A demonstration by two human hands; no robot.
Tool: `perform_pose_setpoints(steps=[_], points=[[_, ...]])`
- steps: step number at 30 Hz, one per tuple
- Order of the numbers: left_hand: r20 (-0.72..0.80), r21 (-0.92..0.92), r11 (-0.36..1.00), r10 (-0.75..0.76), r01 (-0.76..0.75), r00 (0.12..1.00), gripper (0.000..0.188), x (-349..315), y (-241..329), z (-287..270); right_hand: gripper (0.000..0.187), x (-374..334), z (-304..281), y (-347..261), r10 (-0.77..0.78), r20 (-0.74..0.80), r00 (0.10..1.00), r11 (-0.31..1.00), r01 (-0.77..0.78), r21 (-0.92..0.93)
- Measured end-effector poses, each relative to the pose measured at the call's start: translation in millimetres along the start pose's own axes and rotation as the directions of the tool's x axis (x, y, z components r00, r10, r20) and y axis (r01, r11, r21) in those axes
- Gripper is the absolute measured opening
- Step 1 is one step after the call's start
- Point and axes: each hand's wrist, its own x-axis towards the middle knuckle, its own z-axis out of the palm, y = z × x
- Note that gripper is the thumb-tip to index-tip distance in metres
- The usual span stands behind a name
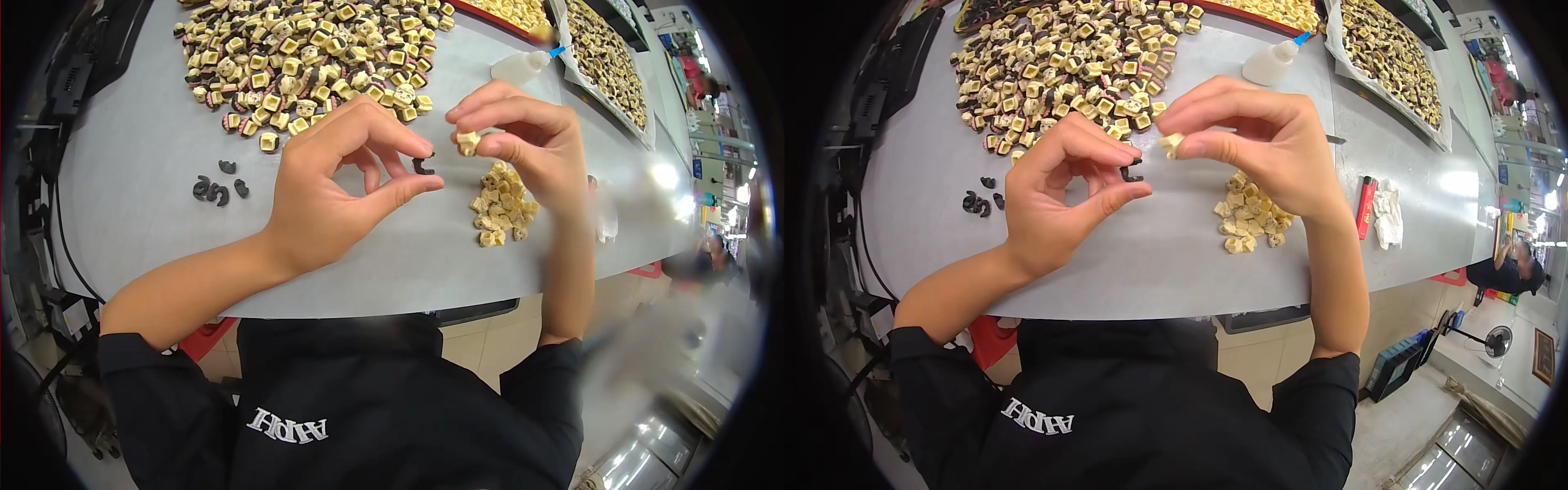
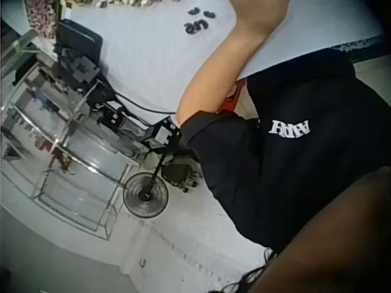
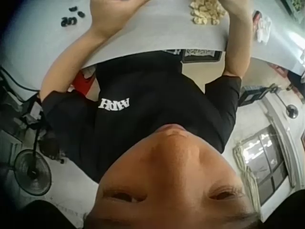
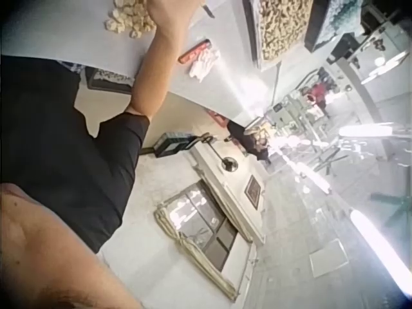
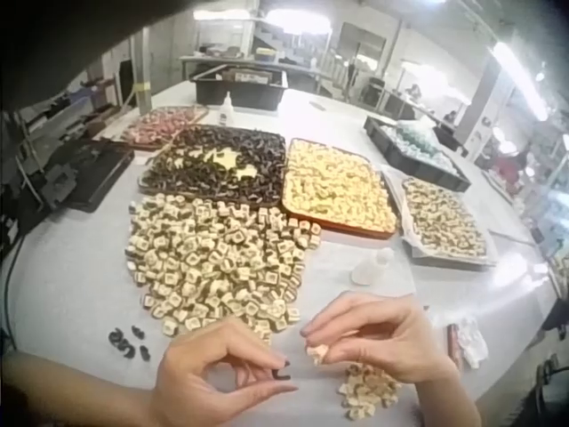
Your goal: Applying glue to small black components and attaching them to gold components on a factory assembly line.
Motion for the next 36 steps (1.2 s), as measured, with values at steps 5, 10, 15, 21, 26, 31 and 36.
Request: perform_pose_setpoints(steps=[5, 10, 15, 21, 26, 31, 36], points=[[-0.08, 0.016, 0.999, 0.053, -0.052, 0.995, 0.02, 0, 0, -2, 0.014, -1, 14, -2, 0.163, -0.022, 0.986, 0.955, -0.152, 0.254], [-0.029, 0.065, 0.996, 0.066, -0.064, 0.997, 0.021, -1, -1, -4, 0.012, 1, 23, -2, 0.182, -0.033, 0.983, 0.951, -0.167, 0.262], [-0.088, 0.018, 0.999, 0.044, -0.043, 0.995, 0.02, 1, -5, -2, 0.014, 1, 26, 0, 0.16, -0.033, 0.987, 0.959, -0.148, 0.241], [-0.091, 0.029, 0.999, 0.029, -0.027, 0.995, 0.02, 1, -6, -2, 0.026, -1, 23, 6, 0.052, -0.014, 0.999, 0.977, -0.048, 0.207], [-0.017, 0.074, 0.997, -0.001, 0.002, 1.0, 0.021, 0, -4, -4, 0.028, -2, 28, 1, 0.07, -0.05, 0.996, 0.99, -0.063, 0.129], [-0.023, 0.078, 0.997, -0.01, 0.012, 1.0, 0.022, 1, -1, -4, 0.024, -3, 24, 3, 0.066, -0.044, 0.997, 0.994, -0.061, 0.095], [0.007, 0.091, 0.995, -0.028, 0.028, 1.0, 0.024, 0, 0, -5, 0.024, 2, 24, 5, 0.071, -0.094, 0.993, 0.992, -0.059, 0.115]])
